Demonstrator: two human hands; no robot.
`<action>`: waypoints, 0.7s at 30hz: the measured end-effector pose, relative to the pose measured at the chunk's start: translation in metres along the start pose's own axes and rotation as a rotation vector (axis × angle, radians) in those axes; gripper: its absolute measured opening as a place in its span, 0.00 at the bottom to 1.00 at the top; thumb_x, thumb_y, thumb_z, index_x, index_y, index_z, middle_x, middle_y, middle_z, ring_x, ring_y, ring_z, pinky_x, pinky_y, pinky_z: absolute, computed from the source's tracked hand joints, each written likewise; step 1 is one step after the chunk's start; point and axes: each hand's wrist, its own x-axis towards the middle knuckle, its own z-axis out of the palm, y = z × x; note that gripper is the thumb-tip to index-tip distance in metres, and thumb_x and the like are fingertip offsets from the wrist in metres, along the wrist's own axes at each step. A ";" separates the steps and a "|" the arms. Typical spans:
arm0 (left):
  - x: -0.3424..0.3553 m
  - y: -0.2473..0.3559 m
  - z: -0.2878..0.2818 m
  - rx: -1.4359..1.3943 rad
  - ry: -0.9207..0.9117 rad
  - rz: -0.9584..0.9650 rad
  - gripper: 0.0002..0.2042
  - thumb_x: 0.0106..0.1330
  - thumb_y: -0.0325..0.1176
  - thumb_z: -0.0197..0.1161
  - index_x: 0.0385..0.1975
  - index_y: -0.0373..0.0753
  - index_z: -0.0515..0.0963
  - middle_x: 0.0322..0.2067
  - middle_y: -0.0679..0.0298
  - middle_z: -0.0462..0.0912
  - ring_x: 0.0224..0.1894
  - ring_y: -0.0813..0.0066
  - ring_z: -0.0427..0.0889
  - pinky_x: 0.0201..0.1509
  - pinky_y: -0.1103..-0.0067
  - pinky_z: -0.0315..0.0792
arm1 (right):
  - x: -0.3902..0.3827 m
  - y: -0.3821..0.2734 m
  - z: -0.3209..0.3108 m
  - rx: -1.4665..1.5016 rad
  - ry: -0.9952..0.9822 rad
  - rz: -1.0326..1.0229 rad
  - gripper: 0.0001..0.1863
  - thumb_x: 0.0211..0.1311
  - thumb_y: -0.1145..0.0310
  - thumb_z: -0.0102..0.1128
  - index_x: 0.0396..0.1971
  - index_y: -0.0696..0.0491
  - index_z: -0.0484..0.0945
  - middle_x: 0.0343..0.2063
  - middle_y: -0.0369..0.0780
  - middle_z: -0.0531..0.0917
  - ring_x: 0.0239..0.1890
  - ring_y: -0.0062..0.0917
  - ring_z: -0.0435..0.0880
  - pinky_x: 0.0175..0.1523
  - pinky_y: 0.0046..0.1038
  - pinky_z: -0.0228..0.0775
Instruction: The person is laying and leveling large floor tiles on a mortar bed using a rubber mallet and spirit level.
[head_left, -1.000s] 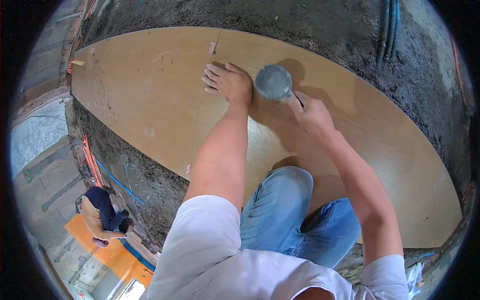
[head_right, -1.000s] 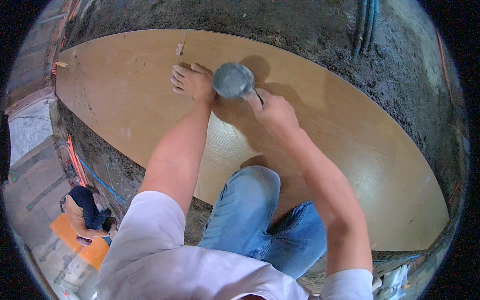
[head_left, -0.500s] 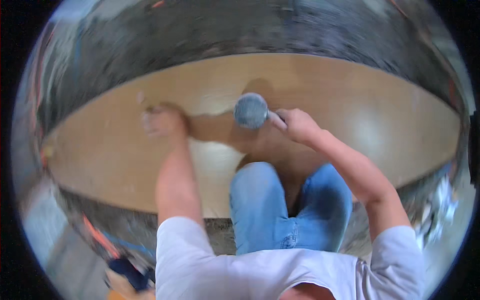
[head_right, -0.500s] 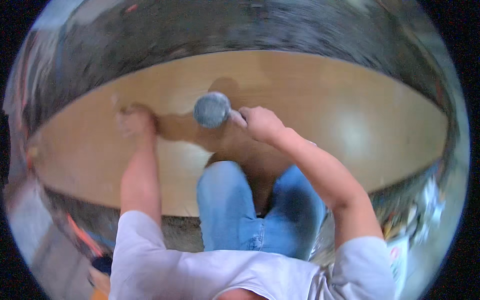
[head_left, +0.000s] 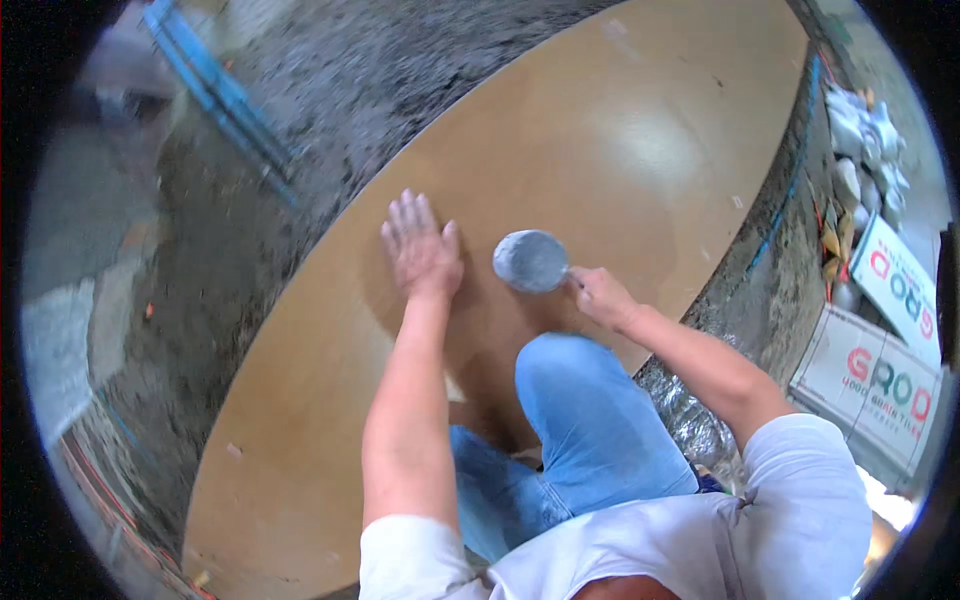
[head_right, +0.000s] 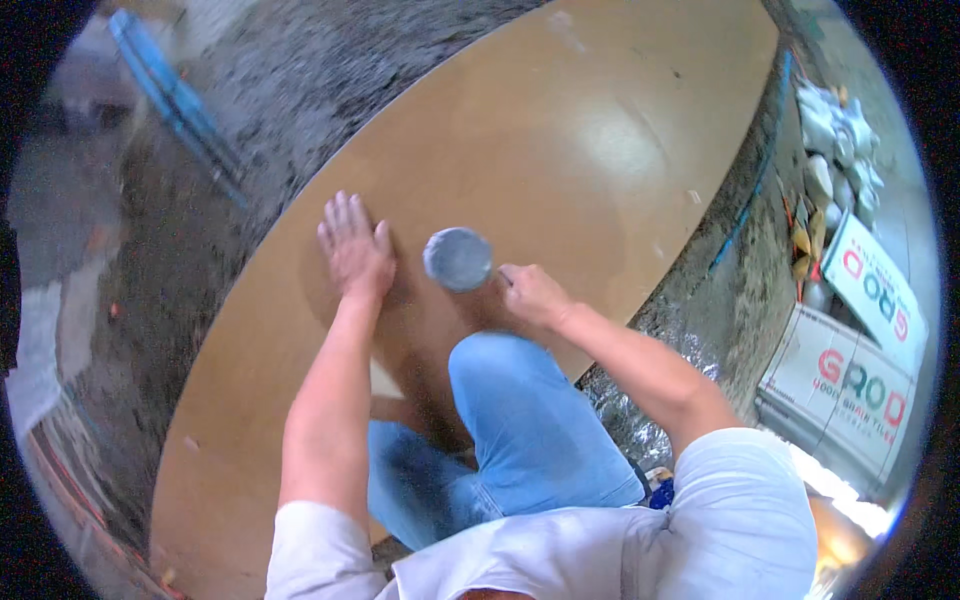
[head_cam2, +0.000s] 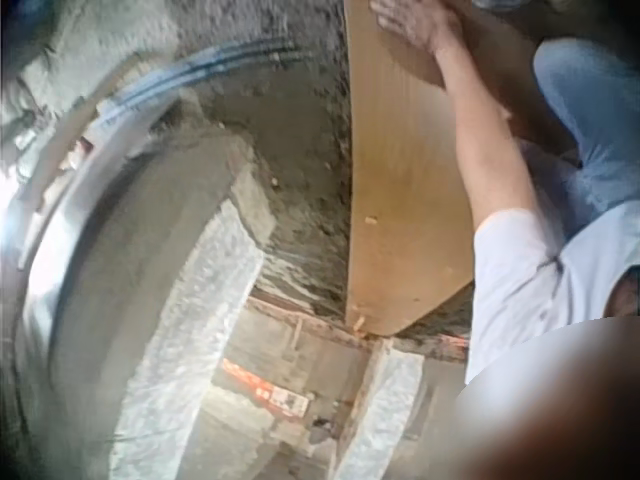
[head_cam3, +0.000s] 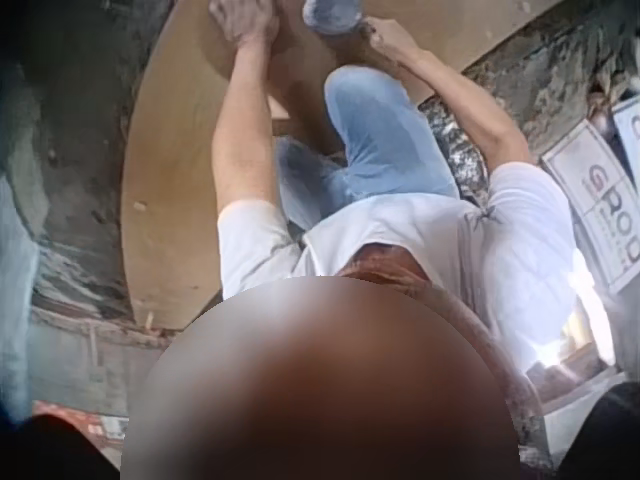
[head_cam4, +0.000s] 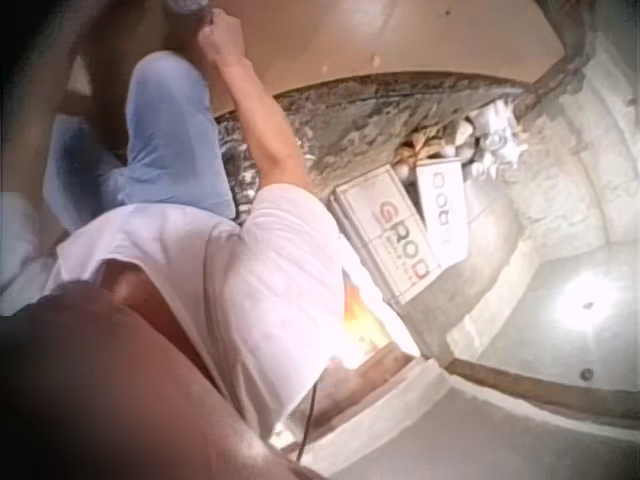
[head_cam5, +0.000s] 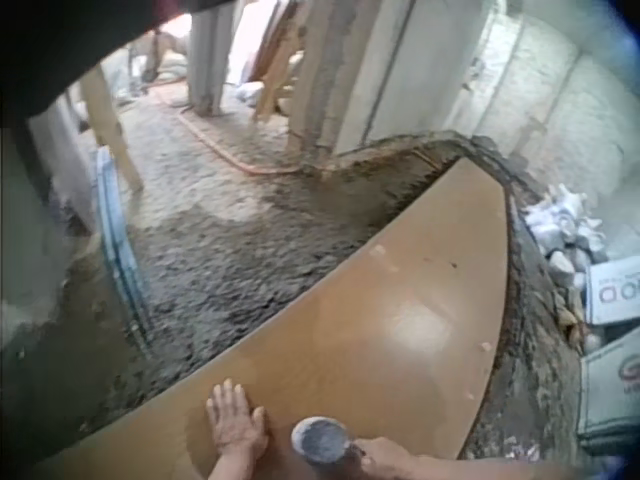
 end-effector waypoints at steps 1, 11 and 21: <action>0.001 -0.009 -0.001 0.009 -0.007 -0.049 0.30 0.68 0.46 0.47 0.67 0.37 0.56 0.70 0.57 0.49 0.73 0.60 0.44 0.74 0.62 0.37 | -0.001 -0.009 0.001 0.013 0.028 0.015 0.15 0.64 0.63 0.46 0.34 0.59 0.76 0.30 0.57 0.79 0.35 0.55 0.77 0.38 0.48 0.70; 0.000 -0.012 0.000 0.142 0.017 0.026 0.29 0.69 0.44 0.44 0.66 0.32 0.55 0.69 0.52 0.49 0.72 0.54 0.43 0.73 0.60 0.38 | 0.065 -0.034 -0.032 0.571 0.274 0.281 0.25 0.67 0.50 0.46 0.29 0.60 0.76 0.17 0.47 0.75 0.22 0.35 0.76 0.30 0.35 0.67; 0.002 -0.013 -0.004 0.172 0.017 0.042 0.29 0.69 0.44 0.44 0.65 0.31 0.55 0.69 0.51 0.49 0.72 0.52 0.44 0.73 0.59 0.39 | 0.129 -0.008 -0.087 0.813 0.697 0.424 0.30 0.66 0.45 0.45 0.22 0.59 0.75 0.13 0.40 0.77 0.16 0.27 0.78 0.24 0.32 0.69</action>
